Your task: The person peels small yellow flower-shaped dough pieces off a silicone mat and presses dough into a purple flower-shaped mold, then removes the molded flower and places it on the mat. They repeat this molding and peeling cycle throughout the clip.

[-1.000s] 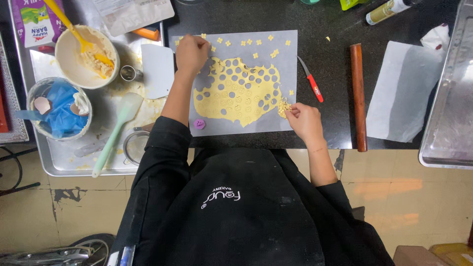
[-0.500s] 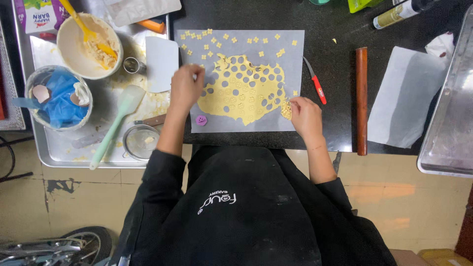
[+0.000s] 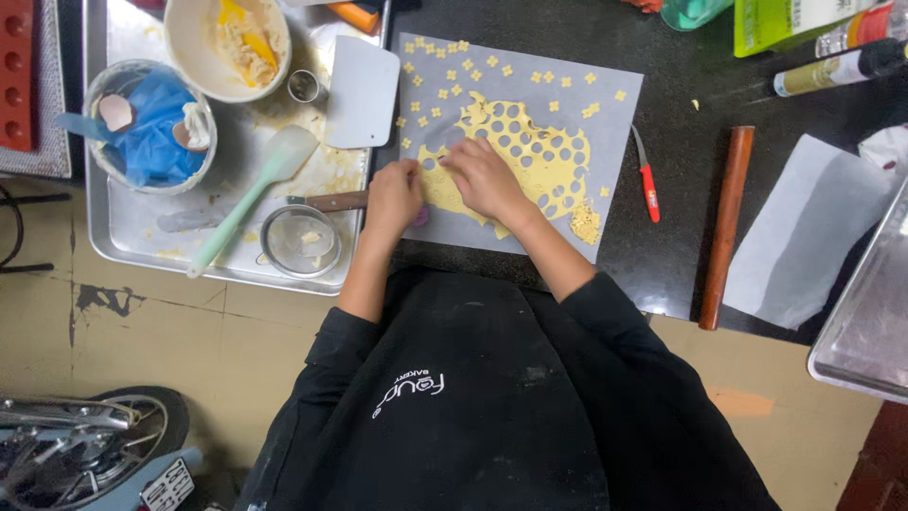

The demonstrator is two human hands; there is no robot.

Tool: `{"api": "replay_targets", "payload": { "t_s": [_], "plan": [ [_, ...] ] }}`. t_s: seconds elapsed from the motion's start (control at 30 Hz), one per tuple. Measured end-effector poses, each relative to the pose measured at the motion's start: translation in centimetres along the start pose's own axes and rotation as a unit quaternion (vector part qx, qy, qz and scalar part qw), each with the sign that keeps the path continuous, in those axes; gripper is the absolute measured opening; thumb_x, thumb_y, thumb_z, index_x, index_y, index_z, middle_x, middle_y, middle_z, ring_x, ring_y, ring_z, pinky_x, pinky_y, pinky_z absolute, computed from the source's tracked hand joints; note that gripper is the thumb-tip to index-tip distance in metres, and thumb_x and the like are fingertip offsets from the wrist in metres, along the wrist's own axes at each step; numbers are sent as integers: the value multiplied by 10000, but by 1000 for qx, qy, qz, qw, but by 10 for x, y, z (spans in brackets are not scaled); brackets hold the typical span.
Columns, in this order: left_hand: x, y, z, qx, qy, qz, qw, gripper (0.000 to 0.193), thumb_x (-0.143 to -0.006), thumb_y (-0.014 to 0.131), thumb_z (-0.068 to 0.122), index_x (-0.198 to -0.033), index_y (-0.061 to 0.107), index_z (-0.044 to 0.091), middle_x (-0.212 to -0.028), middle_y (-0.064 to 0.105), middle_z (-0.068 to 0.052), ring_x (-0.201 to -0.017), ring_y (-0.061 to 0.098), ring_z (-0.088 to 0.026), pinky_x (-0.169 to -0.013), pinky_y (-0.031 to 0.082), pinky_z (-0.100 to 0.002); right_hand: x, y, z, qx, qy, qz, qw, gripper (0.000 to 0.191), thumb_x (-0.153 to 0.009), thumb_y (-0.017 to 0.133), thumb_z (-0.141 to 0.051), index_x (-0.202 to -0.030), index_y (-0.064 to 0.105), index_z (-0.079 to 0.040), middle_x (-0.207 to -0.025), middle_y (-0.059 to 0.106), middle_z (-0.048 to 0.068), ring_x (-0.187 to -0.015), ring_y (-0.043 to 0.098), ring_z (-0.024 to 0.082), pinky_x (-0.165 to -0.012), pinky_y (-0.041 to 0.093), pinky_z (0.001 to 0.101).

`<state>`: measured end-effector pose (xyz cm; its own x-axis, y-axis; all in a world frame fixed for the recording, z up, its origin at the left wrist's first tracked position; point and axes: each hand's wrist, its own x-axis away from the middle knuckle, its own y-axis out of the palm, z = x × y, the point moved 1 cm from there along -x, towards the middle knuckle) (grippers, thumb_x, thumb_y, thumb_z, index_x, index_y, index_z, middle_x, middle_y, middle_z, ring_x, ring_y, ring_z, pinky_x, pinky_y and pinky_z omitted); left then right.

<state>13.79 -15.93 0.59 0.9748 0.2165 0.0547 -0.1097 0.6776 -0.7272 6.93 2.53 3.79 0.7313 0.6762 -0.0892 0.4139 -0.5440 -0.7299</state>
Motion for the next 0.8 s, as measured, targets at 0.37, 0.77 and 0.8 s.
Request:
{"api": "replay_targets", "payload": {
  "t_s": [0.37, 0.77, 0.8],
  "plan": [
    [11, -14, 6, 106, 2, 33, 994, 253, -849, 630, -9, -1101, 642, 1, -980, 666, -218, -871, 664, -387, -779, 529, -465, -64, 11, -16, 83, 4, -191, 978, 154, -840, 753, -202, -948, 720, -99, -1093, 608, 81, -1183, 479, 280, -1017, 385, 408],
    [13, 11, -8, 326, -151, -100, 928, 206, -925, 736, 235, -967, 735, 33, -745, 690, -6, -612, 578, -96, -538, 430, -276, -43, -26, -6, -95, -52, -45, 993, 245, -791, 709, -111, -1022, 646, -55, -1147, 604, 96, -1202, 533, 311, -1066, 424, 442],
    [13, 14, -11, 386, -189, -126, 894, 219, -944, 729, 254, -978, 735, 37, -755, 671, 14, -589, 513, -74, -498, 378, -255, -38, -27, -7, -103, -41, -49, 993, 216, -783, 695, -92, -995, 659, -63, -1133, 604, 89, -1187, 539, 300, -1065, 432, 429]
  ]
}}
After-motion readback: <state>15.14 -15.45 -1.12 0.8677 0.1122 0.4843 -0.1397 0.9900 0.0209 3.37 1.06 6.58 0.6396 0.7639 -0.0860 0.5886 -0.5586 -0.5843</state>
